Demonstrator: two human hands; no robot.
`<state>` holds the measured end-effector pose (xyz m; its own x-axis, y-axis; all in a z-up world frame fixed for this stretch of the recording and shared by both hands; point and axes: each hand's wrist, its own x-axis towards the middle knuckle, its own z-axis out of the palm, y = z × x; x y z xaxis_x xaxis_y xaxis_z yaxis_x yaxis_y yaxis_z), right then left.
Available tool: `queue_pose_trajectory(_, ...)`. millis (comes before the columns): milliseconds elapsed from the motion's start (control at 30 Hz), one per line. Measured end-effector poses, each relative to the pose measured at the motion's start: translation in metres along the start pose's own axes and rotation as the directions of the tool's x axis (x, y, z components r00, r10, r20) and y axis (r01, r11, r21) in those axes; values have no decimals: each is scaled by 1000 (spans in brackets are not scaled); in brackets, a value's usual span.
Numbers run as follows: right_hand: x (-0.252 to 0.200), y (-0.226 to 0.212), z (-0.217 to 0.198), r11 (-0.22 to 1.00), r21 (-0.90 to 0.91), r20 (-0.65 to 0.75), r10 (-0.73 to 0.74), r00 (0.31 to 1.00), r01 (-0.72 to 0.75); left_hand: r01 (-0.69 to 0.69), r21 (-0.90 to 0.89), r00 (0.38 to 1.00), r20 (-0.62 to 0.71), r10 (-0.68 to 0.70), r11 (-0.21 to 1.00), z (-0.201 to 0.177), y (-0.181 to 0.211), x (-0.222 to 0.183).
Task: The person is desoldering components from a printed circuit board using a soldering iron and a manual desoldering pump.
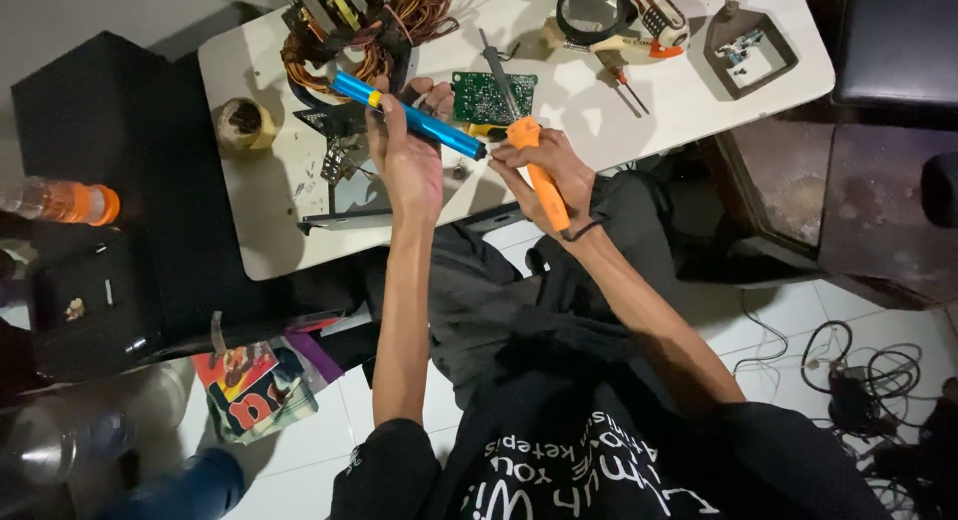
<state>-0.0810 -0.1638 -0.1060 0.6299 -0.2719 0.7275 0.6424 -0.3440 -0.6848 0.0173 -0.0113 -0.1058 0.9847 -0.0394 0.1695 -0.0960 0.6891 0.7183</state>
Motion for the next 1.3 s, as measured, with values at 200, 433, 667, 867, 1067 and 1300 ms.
queue_pose_trajectory(200, 3, -16, -4, 999, -37, -58, 10, 998, -12, -9, -13, 1000, 25, 9, 1000, 12, 3, -11)
queue_pose_trajectory(433, -3, -20, -9, 998, -60, -2, -20, 1000, 19, 5, 29, 999, 45, -6, 1000, 10, 2, -16)
queue_pose_trajectory(667, -14, -18, -12, 999, -34, -10, -43, 999, 42, 41, 86, 999, -35, -38, 995, -2, -8, -10)
queue_pose_trajectory(867, -21, -8, -31, 999, -50, 112, 25, 993, -19, -44, 86, 999, 16, 43, 995, 18, 38, 4)
queue_pose_trajectory(1067, -10, -4, -35, 997, -9, 45, 78, 996, -78, -87, 129, 990, 122, 71, 988, 1, 49, 34)
queue_pose_trajectory(1300, 14, 37, -38, 983, 137, 46, 114, 992, -120, -110, 492, 994, 46, 100, 864, 9, 59, 58)
